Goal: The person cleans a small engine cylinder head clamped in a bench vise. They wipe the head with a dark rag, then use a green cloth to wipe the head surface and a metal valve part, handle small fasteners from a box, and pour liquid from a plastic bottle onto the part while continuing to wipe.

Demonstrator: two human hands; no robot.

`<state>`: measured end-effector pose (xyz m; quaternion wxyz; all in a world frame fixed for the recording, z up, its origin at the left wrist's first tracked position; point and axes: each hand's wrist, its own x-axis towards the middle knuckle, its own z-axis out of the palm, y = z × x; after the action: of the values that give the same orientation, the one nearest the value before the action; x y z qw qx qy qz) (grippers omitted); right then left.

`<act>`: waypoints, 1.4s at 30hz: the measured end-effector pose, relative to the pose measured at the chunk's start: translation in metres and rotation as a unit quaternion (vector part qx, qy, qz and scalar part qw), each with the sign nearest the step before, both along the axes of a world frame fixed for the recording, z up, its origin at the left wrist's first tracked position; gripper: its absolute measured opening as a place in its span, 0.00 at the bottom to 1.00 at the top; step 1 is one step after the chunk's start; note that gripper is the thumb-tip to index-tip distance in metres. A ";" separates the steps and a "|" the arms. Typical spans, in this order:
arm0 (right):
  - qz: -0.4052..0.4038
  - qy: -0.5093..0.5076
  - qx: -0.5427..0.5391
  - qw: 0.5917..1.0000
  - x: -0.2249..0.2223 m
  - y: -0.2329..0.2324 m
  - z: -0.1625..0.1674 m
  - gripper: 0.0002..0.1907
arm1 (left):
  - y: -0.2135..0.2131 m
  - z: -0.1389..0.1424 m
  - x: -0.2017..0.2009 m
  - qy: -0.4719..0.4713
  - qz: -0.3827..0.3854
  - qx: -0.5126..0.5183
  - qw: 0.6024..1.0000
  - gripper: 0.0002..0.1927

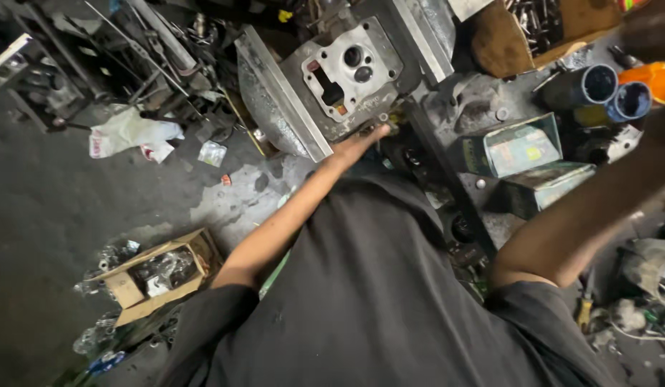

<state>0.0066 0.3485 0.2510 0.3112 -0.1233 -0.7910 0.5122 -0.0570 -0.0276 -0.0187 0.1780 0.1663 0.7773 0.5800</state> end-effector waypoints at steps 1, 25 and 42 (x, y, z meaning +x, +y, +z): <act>0.014 -0.019 -0.016 1.000 -0.008 -0.016 0.001 0.28 | 0.002 -0.006 -0.004 -0.072 0.009 0.068 0.995 0.34; 0.326 -0.504 0.414 0.685 -0.084 -0.221 0.090 0.44 | 0.008 -0.009 -0.014 0.095 0.095 -0.021 0.991 0.24; 0.277 -0.495 0.373 0.735 -0.079 -0.197 0.095 0.49 | 0.010 -0.025 -0.012 -0.077 -0.013 0.073 0.994 0.26</act>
<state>-0.0722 0.1512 0.3464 -0.2586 -0.0092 -0.9601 0.1065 -0.0687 -0.0172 -0.0433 0.2322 0.1441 0.7144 0.6442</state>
